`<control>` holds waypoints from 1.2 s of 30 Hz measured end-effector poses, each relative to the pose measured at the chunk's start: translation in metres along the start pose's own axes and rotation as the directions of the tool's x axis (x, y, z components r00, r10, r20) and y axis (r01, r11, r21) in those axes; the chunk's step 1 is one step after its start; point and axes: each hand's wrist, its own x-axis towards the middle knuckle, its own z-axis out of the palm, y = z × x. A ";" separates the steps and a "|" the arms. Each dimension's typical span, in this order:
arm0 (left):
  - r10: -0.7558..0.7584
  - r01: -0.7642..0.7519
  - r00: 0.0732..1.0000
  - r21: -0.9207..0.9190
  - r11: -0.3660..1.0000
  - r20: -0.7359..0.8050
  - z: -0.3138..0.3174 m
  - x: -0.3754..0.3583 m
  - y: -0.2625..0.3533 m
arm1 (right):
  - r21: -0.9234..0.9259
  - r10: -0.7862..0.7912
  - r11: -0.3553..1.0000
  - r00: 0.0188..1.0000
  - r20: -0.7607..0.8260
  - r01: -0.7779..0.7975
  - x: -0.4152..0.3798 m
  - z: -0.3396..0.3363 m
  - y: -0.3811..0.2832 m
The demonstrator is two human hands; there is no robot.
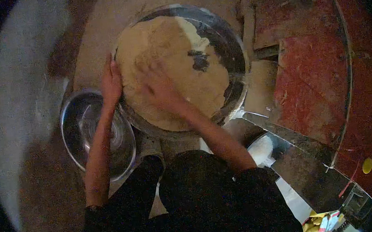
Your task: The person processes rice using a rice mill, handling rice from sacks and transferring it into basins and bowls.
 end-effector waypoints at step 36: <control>0.389 -0.385 0.921 0.133 0.913 -0.002 0.016 0.047 0.013 | 0.050 -0.074 0.996 0.990 0.124 0.069 -0.076 -0.014 -0.048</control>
